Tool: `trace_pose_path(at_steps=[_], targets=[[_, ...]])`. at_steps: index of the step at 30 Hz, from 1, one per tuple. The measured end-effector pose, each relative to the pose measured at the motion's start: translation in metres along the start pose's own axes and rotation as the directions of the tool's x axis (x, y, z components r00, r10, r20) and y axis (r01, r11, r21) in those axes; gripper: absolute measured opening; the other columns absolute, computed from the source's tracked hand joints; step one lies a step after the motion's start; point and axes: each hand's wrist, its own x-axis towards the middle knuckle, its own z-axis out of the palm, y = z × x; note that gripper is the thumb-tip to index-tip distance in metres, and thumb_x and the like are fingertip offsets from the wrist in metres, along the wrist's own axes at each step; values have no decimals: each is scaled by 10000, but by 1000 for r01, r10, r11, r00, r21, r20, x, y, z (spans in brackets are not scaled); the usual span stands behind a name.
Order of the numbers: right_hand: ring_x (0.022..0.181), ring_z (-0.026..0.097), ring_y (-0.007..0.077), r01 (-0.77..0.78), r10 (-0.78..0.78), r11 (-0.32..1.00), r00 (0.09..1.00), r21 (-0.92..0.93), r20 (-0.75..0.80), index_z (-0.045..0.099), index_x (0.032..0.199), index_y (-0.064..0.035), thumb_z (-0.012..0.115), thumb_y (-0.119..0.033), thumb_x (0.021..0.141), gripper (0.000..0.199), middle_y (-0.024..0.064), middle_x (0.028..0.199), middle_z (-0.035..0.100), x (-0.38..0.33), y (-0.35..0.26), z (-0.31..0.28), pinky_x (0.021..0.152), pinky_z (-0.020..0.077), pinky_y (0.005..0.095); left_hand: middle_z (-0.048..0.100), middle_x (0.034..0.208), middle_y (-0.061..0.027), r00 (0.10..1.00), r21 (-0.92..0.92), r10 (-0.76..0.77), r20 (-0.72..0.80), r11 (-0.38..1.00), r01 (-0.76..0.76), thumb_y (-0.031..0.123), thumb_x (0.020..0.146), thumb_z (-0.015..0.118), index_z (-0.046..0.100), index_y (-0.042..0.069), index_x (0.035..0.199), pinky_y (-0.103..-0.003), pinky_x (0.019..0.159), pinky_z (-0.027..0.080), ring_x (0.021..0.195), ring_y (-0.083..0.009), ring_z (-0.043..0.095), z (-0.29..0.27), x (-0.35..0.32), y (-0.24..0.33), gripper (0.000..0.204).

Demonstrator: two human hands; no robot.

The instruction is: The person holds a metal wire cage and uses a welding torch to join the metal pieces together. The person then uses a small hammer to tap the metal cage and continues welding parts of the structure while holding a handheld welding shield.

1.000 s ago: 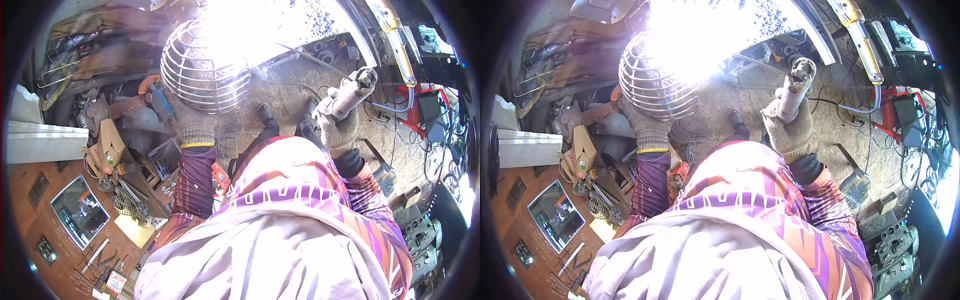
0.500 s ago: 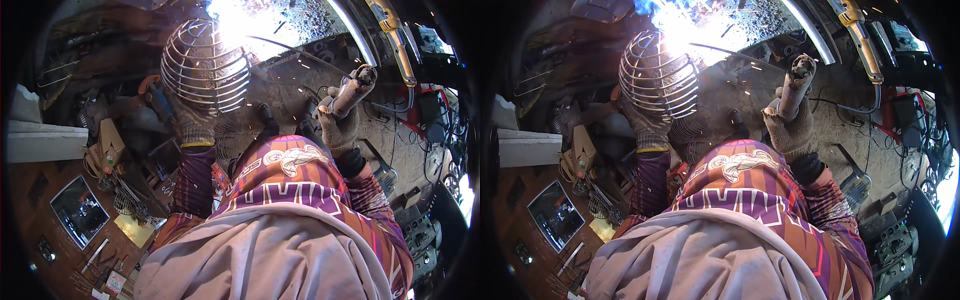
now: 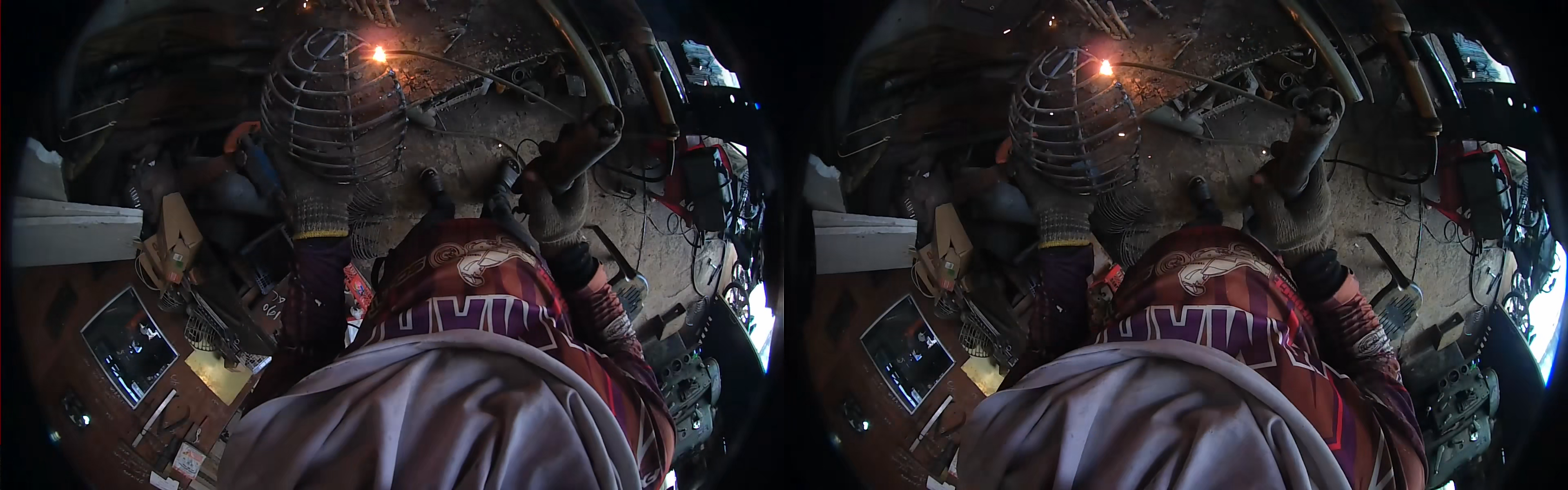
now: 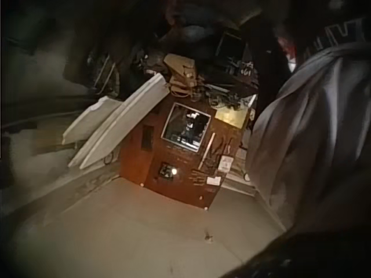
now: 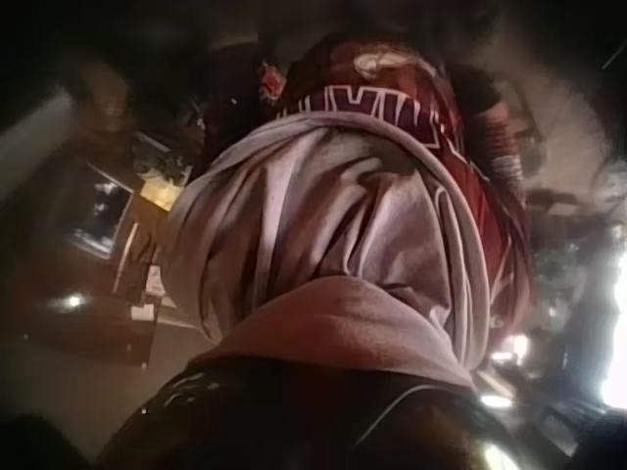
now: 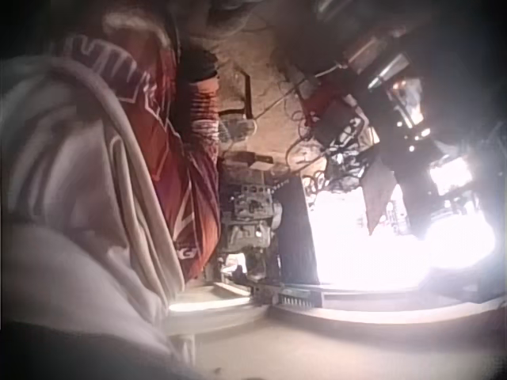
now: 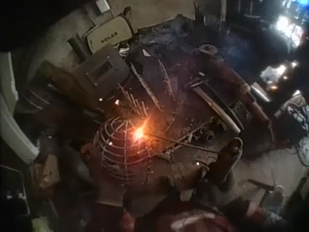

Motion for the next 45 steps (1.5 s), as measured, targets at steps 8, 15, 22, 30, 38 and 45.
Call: trace_pose_path(at_steps=[8,15,22,30,38,45], targets=[[713,609,125,-78,78,997,997,-6,-25,489,1216,27,696,-144,829,471,53,838,636,-3,-9,5,660,482,273,432,1428,-95,990,65,72,-124,996,-64,672,848,475,433,169,1392,-529,1019,410,1272,-321,449,10,-10,-2,742],[746,600,110,-75,77,996,995,39,-56,495,1196,14,734,-154,809,484,24,853,619,-2,7,8,665,482,259,439,1423,-89,995,47,90,-45,995,-88,590,918,449,420,168,1398,-509,1007,438,1248,-308,477,-8,-4,2,640],[764,593,99,-113,114,984,993,136,-2,491,1201,2,756,-169,809,502,30,890,609,-4,5,6,678,479,235,397,1457,-78,998,-16,67,-4,998,-67,562,937,451,389,187,1419,-510,1017,438,1258,-297,467,-13,-5,2,614],[643,581,133,5,-3,998,999,67,-39,445,1202,7,685,-166,839,468,83,798,603,-1,2,8,544,464,264,418,1437,-78,1000,17,0,-25,1000,1,625,886,492,403,183,1409,-533,1002,435,1249,-305,469,8,-8,7,691],[749,569,117,-81,105,965,991,250,-85,437,1249,15,684,-89,829,499,52,901,602,-6,-6,4,676,465,262,405,1441,-106,999,19,-22,-47,1000,23,672,859,451,402,163,1409,-580,1015,394,1274,-355,430,-4,-7,2,752],[685,612,148,-45,64,987,991,157,-115,436,1246,15,662,-117,843,481,73,862,609,-7,5,0,561,476,253,388,1457,-96,998,53,-31,47,998,28,705,854,429,379,177,1426,-570,1042,365,1289,-341,413,-19,1,4,779]])
